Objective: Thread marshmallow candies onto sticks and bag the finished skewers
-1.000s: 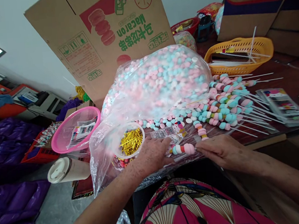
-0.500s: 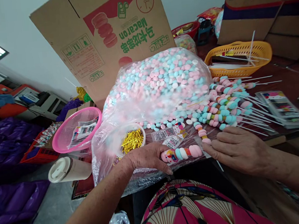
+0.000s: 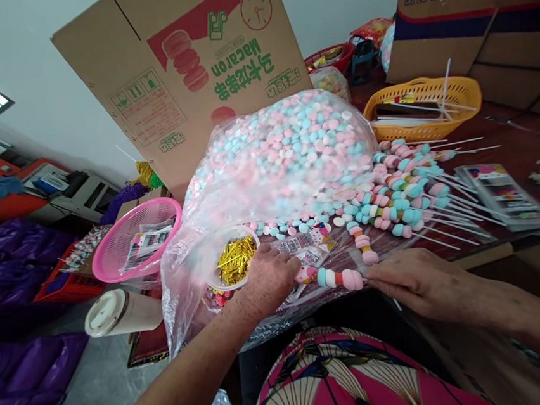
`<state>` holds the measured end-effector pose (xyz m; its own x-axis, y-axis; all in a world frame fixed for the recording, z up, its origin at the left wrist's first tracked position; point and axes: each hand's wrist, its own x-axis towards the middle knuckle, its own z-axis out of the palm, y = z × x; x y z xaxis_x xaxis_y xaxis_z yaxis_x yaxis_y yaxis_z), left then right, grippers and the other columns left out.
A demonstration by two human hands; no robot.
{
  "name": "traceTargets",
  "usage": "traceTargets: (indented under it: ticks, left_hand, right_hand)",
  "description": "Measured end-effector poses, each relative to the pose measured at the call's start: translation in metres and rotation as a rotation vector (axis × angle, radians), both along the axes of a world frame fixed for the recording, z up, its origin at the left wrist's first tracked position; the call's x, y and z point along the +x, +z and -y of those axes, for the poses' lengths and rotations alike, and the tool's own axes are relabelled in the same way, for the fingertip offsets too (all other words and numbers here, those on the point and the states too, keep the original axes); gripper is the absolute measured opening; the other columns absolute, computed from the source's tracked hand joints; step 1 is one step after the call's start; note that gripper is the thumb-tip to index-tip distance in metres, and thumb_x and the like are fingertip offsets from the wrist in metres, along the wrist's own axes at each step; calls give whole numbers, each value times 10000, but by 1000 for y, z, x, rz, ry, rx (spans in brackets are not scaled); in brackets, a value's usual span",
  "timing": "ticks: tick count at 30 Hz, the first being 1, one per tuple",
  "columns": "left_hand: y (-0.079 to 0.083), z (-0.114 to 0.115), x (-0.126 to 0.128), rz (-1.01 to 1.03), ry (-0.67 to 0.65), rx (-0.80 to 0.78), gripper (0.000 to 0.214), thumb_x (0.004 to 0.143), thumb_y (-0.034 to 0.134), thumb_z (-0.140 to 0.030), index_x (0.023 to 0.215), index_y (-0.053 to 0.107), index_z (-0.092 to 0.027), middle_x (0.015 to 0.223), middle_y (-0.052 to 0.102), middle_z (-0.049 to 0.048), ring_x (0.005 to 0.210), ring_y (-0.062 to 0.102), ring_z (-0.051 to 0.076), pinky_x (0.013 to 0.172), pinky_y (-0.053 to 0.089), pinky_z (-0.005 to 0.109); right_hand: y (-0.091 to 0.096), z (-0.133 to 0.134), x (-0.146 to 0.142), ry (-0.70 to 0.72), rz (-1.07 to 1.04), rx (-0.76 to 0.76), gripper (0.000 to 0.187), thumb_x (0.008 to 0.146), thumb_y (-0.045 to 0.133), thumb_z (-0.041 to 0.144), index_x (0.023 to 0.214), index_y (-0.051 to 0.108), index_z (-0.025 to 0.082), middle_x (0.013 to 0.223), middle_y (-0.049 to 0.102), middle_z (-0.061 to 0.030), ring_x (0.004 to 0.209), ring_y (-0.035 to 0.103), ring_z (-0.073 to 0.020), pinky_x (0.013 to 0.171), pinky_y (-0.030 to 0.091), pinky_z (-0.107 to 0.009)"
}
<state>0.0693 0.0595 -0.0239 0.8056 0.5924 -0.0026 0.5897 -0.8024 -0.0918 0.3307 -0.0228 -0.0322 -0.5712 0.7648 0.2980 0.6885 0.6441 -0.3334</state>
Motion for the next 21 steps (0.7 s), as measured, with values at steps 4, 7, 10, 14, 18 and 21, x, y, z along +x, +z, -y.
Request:
traceTargets:
  ticks: [4, 7, 10, 14, 18, 21]
  left_hand:
    - [-3, -3, -5, 68, 1, -173, 368, 805, 547, -516, 766, 688, -179, 654, 668, 41, 628, 583, 163, 634, 375, 285]
    - [-1, -5, -7, 116, -26, -387, 430, 741, 584, -597, 749, 711, -186, 617, 651, 14, 595, 561, 134, 594, 364, 241]
    - [4, -5, -7, 175, -66, -608, 421, 723, 613, -580, 768, 712, -173, 595, 618, -16, 556, 524, 100, 545, 350, 200]
    - [11, -2, -3, 241, -87, -719, 476, 698, 652, -559, 971, 673, -169, 711, 646, -9, 643, 557, 116, 575, 383, 189]
    - [9, 1, -1, 256, -56, -596, 464, 812, 554, -518, 1129, 607, -184, 796, 674, 32, 716, 599, 139, 636, 413, 214]
    - [3, 1, -4, 273, -76, -475, 430, 843, 498, -529, 1077, 638, -197, 777, 677, 47, 722, 614, 148, 653, 416, 228]
  right_hand:
    - [-1, -1, 5, -11, -11, 97, 222, 883, 419, 157, 819, 628, 199, 631, 626, -13, 572, 535, -125, 551, 337, -233]
    - [1, -4, 8, -13, 35, 325, 215, 875, 425, 103, 919, 618, 185, 646, 625, -16, 615, 527, -141, 606, 346, -271]
    - [11, -7, 12, 37, 142, 505, 231, 874, 419, 66, 998, 585, 167, 683, 631, -22, 653, 504, -158, 667, 350, -322]
    - [28, -10, 15, 124, 218, 599, 243, 868, 411, 43, 1011, 567, 161, 718, 629, -27, 667, 486, -165, 704, 354, -354]
    - [26, -10, 10, 123, 215, 514, 248, 859, 387, 40, 916, 597, 158, 637, 599, -22, 627, 490, -169, 657, 347, -340]
    - [13, -7, 5, 51, 55, 348, 241, 872, 391, 81, 868, 616, 166, 609, 601, -19, 594, 516, -159, 605, 354, -298]
